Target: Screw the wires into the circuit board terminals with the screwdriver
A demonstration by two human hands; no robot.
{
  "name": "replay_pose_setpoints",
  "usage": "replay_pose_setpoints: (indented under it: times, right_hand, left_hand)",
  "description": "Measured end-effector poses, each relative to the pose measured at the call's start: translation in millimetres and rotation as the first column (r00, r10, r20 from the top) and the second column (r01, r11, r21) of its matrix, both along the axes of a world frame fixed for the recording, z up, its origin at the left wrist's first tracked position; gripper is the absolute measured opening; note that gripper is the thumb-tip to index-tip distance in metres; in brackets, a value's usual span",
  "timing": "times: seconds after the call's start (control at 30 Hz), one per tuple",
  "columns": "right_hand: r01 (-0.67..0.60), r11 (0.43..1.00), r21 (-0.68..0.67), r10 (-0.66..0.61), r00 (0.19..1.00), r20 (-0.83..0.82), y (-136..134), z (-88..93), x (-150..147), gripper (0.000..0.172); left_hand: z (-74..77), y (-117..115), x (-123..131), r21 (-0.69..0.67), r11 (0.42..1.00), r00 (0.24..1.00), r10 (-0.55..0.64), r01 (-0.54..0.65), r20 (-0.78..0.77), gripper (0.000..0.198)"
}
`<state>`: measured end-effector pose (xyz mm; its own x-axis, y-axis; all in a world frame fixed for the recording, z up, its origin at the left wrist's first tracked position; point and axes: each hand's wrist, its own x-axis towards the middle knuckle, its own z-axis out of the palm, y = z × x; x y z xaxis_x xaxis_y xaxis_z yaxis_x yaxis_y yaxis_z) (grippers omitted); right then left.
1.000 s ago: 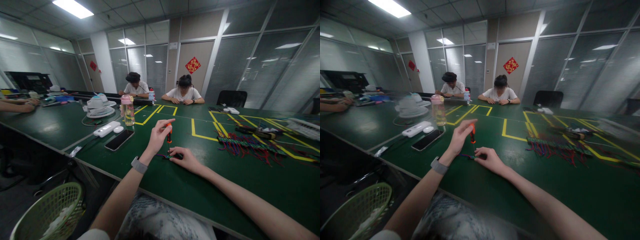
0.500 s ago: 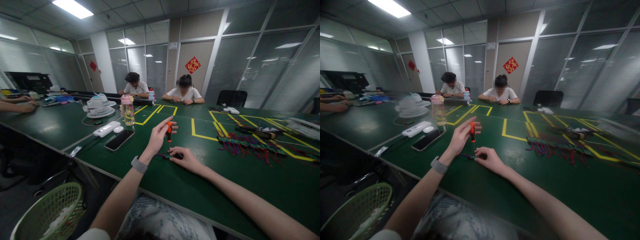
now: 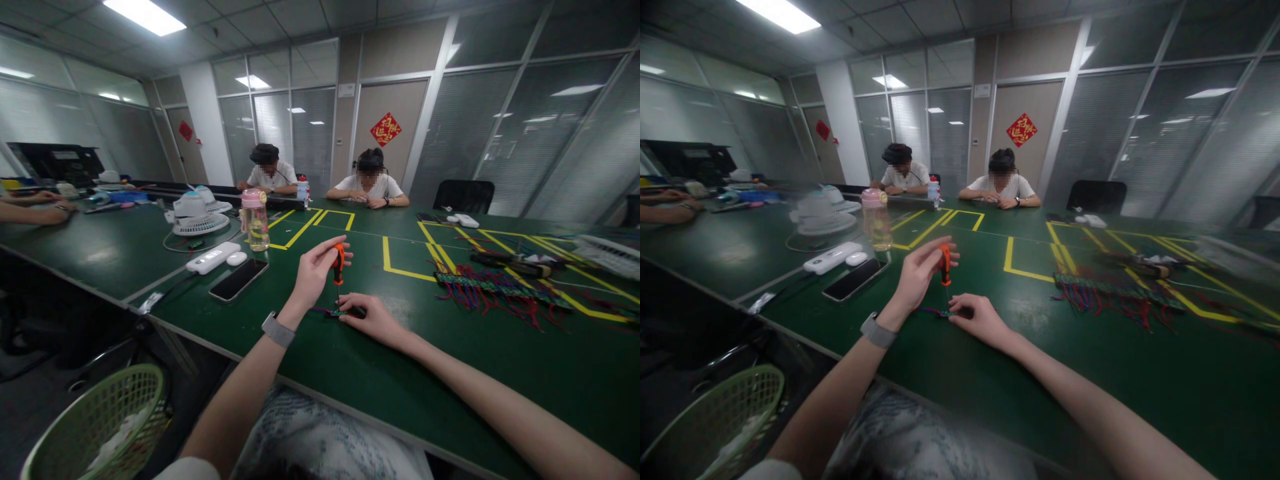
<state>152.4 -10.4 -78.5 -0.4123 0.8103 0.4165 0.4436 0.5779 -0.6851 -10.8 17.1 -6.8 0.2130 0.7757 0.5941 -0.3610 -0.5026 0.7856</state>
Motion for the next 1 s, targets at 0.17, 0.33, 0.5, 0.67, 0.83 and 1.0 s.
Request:
replay_pose_setpoints:
  times: [0.17, 0.33, 0.5, 0.67, 0.83, 1.0]
  right_hand:
    - [-0.002, 1.0, 0.01, 0.002, 1.0, -0.003, -0.7, 0.6, -0.3, 0.008]
    - [-0.002, 1.0, 0.009, 0.002, 1.0, -0.001, -1.0, 1.8, -1.0, 0.008]
    - [-0.003, 1.0, 0.001, 0.003, 1.0, -0.007, -1.3, 1.7, -0.6, 0.008]
    - [-0.003, 1.0, -0.002, 0.003, 1.0, -0.006, -1.8, 2.8, -0.1, 0.008]
    - [-0.001, 1.0, -0.001, 0.001, 1.0, 0.002, -1.0, 2.2, -0.4, 0.008]
    - [-0.003, 1.0, 0.016, 0.003, 1.0, 0.0, 0.8, -1.0, 0.1, 0.008]
  left_hand:
    - [1.8, -1.7, -1.9, 0.134, 0.973, 0.976, 0.2, -0.188, -0.082, 0.024]
    - [0.2, -0.3, -0.1, 0.025, 1.0, 1.0, -0.002, 0.002, -0.009, 0.033]
    - [0.4, -0.7, -1.4, 0.067, 0.986, 0.984, 0.155, -0.149, -0.084, 0.031]
    - [1.9, -2.6, -0.4, 0.06, 0.998, 0.998, 0.023, -0.019, -0.058, 0.031]
    - [2.6, -4.6, 0.5, 0.019, 0.999, 0.997, 0.035, -0.034, -0.076, 0.036]
    - [1.3, -0.9, -1.7, 0.138, 0.968, 0.966, 0.225, -0.207, -0.128, 0.026]
